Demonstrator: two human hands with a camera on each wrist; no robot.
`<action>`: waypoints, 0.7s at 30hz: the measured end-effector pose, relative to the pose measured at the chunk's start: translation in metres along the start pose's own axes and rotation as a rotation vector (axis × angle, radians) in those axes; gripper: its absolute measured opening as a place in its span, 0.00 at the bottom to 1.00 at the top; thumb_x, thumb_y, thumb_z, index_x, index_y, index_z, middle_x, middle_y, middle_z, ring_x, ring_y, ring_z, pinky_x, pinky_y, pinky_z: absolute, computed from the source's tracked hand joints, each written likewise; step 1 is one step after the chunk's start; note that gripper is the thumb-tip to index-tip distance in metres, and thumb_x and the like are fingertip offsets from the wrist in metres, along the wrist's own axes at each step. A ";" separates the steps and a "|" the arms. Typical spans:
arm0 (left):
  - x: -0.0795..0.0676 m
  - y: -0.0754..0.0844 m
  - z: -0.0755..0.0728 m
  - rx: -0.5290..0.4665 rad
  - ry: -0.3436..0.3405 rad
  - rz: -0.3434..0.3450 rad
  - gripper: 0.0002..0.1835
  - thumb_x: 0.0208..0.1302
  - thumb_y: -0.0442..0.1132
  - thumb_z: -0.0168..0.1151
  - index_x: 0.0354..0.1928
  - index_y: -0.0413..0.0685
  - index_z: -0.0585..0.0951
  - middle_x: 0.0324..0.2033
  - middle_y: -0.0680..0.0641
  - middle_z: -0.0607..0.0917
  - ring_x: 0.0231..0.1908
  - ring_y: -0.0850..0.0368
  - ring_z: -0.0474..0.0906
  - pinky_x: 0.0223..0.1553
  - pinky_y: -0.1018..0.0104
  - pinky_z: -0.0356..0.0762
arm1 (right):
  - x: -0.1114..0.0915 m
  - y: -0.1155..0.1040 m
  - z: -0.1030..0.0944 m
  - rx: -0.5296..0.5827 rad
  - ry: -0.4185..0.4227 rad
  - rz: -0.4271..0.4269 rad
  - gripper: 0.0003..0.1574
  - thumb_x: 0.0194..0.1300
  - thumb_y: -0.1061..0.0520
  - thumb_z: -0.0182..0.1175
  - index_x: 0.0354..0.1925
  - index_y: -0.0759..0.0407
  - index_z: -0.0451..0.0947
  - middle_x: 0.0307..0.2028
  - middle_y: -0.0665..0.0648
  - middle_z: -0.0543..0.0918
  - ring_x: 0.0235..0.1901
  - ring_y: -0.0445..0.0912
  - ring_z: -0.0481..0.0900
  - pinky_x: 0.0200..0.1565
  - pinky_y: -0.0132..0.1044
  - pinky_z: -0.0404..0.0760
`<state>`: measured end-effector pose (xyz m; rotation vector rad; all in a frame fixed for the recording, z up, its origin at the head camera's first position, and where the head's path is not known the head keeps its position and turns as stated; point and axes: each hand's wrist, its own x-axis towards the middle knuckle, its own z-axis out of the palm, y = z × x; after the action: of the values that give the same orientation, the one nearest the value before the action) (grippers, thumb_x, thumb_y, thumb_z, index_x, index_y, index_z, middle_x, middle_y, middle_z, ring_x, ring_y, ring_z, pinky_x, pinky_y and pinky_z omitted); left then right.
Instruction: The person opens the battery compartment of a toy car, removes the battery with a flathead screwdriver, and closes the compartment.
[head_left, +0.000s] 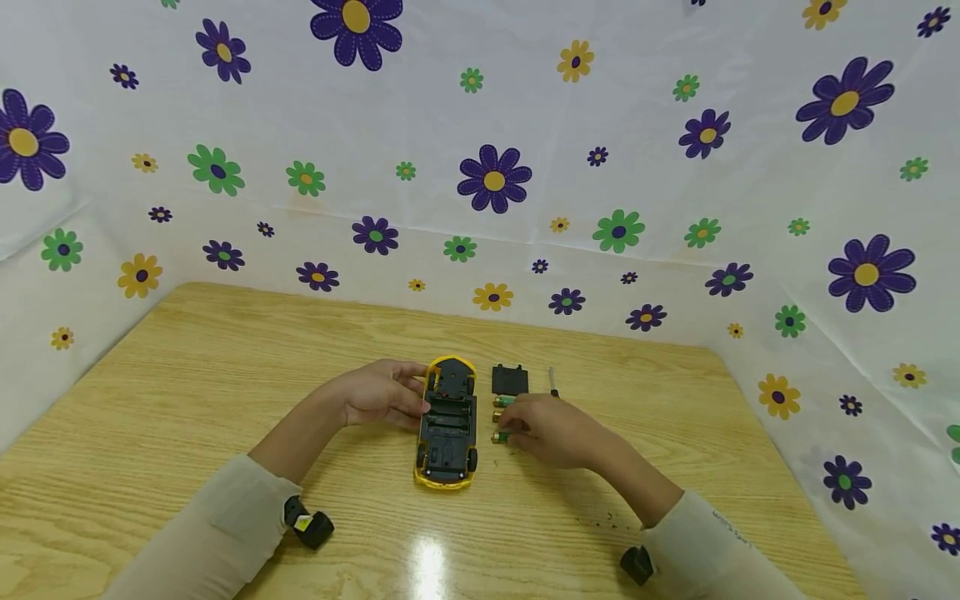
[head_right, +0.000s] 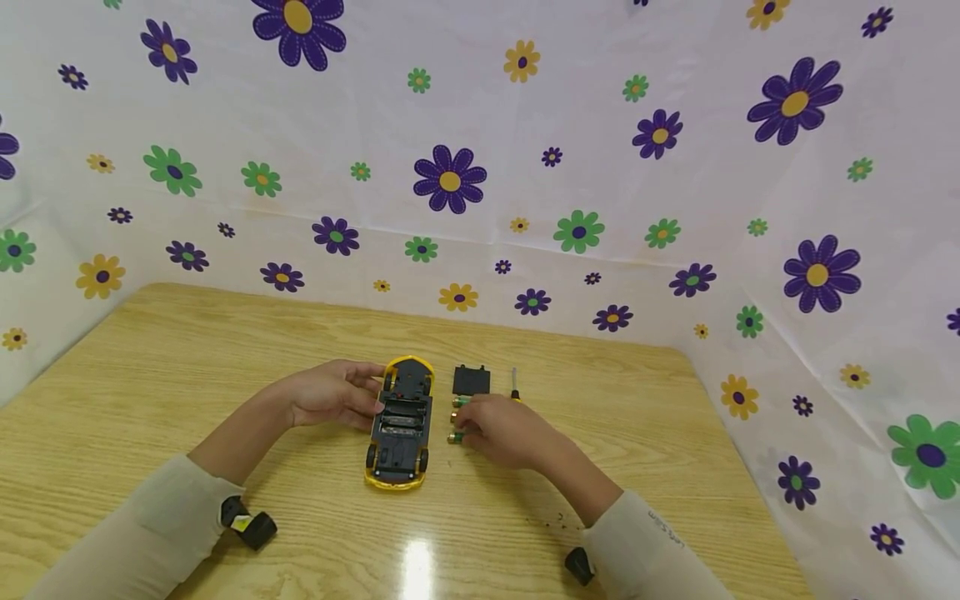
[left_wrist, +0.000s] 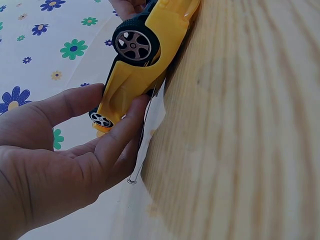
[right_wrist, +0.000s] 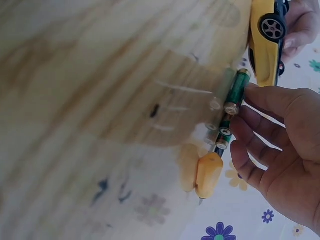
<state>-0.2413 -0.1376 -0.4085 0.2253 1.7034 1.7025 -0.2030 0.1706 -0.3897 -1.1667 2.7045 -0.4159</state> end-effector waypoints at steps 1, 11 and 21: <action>0.000 0.000 0.000 0.006 -0.003 0.003 0.46 0.68 0.22 0.59 0.81 0.34 0.44 0.73 0.25 0.55 0.68 0.29 0.67 0.60 0.46 0.81 | 0.000 0.000 -0.001 0.004 0.002 0.002 0.10 0.71 0.61 0.65 0.49 0.58 0.86 0.40 0.50 0.83 0.39 0.40 0.80 0.39 0.33 0.84; 0.000 0.000 -0.001 0.008 -0.009 0.007 0.46 0.68 0.22 0.58 0.81 0.35 0.44 0.73 0.25 0.56 0.68 0.29 0.67 0.60 0.46 0.81 | 0.006 0.007 -0.014 0.024 0.057 -0.017 0.08 0.71 0.62 0.65 0.47 0.60 0.85 0.37 0.50 0.85 0.37 0.41 0.81 0.39 0.35 0.85; 0.000 -0.001 -0.001 0.006 -0.016 0.010 0.46 0.69 0.22 0.58 0.81 0.35 0.43 0.73 0.26 0.58 0.68 0.30 0.67 0.60 0.47 0.81 | 0.019 0.022 -0.025 0.084 0.104 0.091 0.12 0.72 0.63 0.63 0.52 0.65 0.83 0.38 0.52 0.85 0.37 0.43 0.81 0.42 0.37 0.86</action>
<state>-0.2413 -0.1382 -0.4091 0.2494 1.6984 1.6987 -0.2370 0.1758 -0.3742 -1.0229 2.7848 -0.5854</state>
